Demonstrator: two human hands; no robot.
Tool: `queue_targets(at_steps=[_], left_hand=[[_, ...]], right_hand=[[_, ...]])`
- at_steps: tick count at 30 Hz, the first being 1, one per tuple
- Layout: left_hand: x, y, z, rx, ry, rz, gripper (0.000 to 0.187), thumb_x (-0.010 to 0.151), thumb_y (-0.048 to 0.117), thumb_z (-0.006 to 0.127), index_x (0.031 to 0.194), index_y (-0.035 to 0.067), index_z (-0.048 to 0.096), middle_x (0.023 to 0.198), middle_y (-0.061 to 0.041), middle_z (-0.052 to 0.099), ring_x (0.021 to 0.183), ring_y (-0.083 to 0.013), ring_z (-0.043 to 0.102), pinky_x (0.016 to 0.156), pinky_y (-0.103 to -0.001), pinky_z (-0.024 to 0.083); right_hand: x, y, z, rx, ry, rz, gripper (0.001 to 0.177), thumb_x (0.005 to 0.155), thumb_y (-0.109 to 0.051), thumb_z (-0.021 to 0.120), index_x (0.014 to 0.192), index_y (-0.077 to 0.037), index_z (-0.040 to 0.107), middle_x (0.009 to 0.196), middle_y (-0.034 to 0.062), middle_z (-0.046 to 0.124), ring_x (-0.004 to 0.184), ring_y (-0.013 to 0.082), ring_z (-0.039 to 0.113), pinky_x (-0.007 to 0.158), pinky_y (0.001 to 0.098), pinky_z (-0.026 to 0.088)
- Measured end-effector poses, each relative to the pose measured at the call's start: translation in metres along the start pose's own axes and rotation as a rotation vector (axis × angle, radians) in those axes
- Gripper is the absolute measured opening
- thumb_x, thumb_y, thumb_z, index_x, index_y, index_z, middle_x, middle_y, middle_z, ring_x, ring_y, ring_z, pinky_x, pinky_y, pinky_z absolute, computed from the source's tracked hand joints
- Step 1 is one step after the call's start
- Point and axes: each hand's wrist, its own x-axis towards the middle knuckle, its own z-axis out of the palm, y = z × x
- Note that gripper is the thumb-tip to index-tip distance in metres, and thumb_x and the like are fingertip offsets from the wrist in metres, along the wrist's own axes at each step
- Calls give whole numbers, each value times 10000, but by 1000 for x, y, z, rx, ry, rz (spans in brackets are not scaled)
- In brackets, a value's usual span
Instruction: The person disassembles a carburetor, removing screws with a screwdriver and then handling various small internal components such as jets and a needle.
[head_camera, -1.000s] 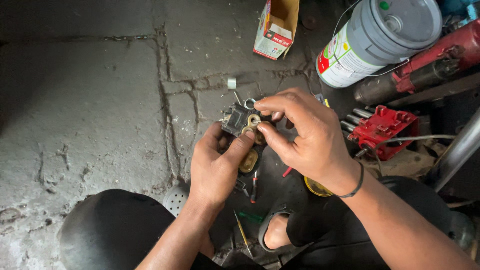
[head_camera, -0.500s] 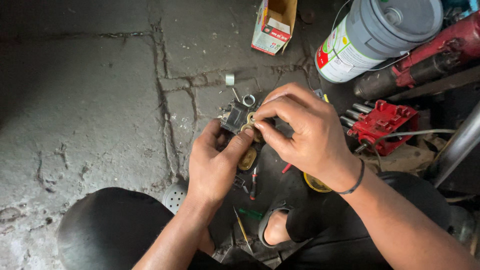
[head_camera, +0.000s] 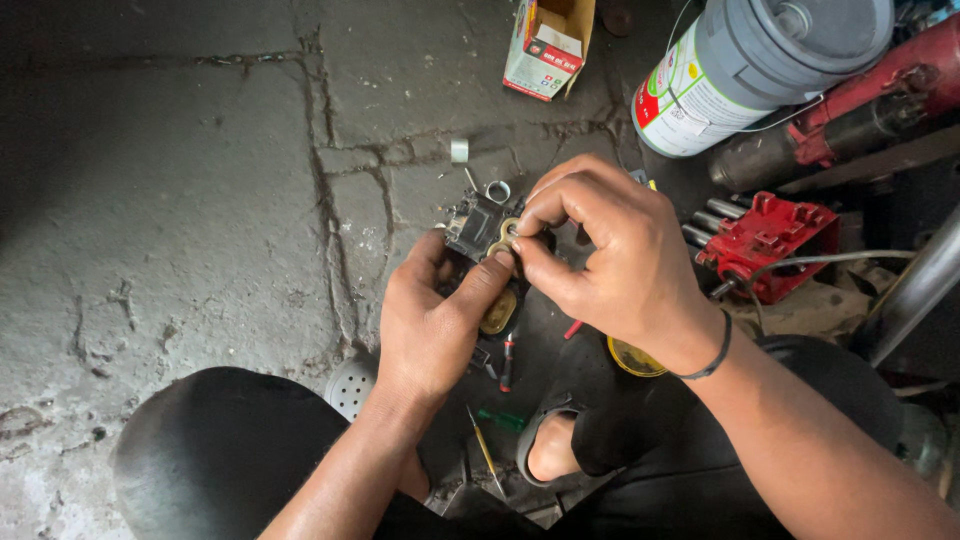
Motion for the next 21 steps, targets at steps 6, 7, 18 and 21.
queue_targets(at_steps=[6,7,18,21], left_hand=[[-2,5,0,78,22,1,294,855,257,765,948,2,651,735,-33,707,648,-65,613,555,-266,486],[-3,5,0,86,24,-13,294,851,258,766,946,4,652,726,-37,704,638,-70,610,548,-273,481],[0,2,0,0,-16,-32,296,873,270,749,947,6,636,732,-13,684,646,-58,593,544,-257,470],[0,3,0,27,-5,-80,298,867,269,755,933,2,641,715,-17,676,629,-62,585,536,-261,461]], right_hand=[[1,1,-1,-5,-13,-1,190,826,-10,799,915,-36,633,982,57,680,802,154,678,670,273,521],[1,0,-1,-2,-17,9,187,827,-13,799,916,-36,636,982,55,682,795,150,680,660,270,519],[1,3,-2,30,-32,45,182,832,-19,800,947,-33,661,948,49,664,781,138,657,676,265,521],[1,4,-5,56,-30,43,159,851,-5,758,968,-25,653,979,56,660,803,141,657,693,266,528]])
